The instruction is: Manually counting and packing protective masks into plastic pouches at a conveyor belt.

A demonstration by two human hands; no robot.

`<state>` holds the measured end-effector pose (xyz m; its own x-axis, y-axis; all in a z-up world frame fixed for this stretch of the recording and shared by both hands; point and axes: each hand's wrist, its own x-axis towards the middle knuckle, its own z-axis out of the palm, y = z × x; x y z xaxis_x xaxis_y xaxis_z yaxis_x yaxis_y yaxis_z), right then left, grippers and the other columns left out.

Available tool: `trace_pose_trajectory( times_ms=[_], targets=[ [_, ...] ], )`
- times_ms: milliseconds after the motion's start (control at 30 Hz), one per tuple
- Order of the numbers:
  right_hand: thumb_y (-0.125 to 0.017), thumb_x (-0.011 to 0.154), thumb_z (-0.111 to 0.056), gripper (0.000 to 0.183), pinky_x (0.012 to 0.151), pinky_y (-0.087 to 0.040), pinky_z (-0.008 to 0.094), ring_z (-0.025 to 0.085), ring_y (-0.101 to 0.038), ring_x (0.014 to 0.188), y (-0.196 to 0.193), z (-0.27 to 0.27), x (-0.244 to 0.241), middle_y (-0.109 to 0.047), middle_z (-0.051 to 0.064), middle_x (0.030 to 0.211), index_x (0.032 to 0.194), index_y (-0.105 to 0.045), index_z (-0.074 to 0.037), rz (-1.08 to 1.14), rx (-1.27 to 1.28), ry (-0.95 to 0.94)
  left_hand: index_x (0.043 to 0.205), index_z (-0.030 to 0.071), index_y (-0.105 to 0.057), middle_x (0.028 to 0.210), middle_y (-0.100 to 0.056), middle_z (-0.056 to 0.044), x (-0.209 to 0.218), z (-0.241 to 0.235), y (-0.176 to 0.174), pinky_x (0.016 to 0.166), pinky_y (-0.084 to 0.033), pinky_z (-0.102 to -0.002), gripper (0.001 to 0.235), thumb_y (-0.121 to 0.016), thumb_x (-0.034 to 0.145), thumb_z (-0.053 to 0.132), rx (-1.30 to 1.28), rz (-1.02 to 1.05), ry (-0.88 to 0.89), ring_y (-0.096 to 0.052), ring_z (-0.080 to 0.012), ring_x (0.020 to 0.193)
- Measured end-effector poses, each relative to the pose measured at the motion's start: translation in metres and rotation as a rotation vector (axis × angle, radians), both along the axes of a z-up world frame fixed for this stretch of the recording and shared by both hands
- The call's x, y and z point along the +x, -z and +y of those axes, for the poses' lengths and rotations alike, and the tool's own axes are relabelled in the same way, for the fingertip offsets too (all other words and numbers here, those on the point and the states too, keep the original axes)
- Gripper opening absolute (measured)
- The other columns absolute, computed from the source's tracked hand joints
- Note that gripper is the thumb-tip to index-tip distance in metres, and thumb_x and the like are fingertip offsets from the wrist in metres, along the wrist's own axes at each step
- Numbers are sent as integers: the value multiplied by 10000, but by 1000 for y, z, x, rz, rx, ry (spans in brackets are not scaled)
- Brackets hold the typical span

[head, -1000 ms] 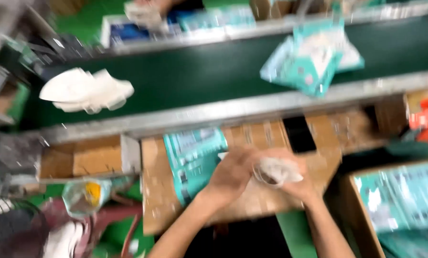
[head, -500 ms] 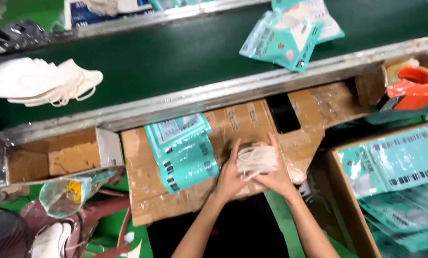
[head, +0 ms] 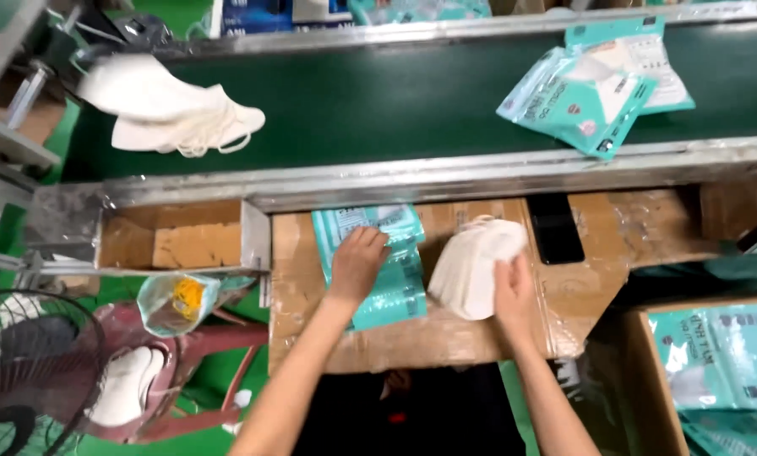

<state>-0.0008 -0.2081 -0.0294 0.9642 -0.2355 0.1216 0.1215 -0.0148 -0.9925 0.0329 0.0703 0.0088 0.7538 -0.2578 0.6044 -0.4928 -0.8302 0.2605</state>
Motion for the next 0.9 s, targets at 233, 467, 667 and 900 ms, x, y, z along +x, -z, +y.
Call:
trace_pose_trajectory(
  times_ms=[233,467,667,900],
  targets=[
    [-635,975,-131,278,797,-525,258,100,-651,932,-57,76,38,-725,55,1062,1224,-660,-9,278,245,-273,896,53,-633,945,-610,-129,26,13,13,706,-569,-390,175,-640,727,9,176,115,66,-639,-309,907],
    [-752,930,-168,197,706,-526,290,125,-632,822,-37,65,28,-693,66,927,1003,-717,11,403,226,-353,916,48,-638,919,-608,-100,-29,0,-19,645,-540,-408,157,-663,761,42,-38,-88,48,-646,-312,876],
    [-845,783,-147,210,692,-537,333,166,-641,793,-94,85,-19,-642,78,905,894,-731,-9,147,-588,-170,1048,79,-663,1004,-674,-71,-69,-9,-51,757,-562,-395,232,-737,838,17,-252,-148,31,-652,-291,922],
    [-789,778,-45,244,900,-516,293,183,-651,1025,-111,74,-28,-681,64,1089,1016,-757,-6,-17,-60,-16,1215,50,-570,1129,-631,-97,-97,-24,-39,903,-540,-370,399,-707,840,48,-998,175,39,-641,-233,1042]
  ],
)
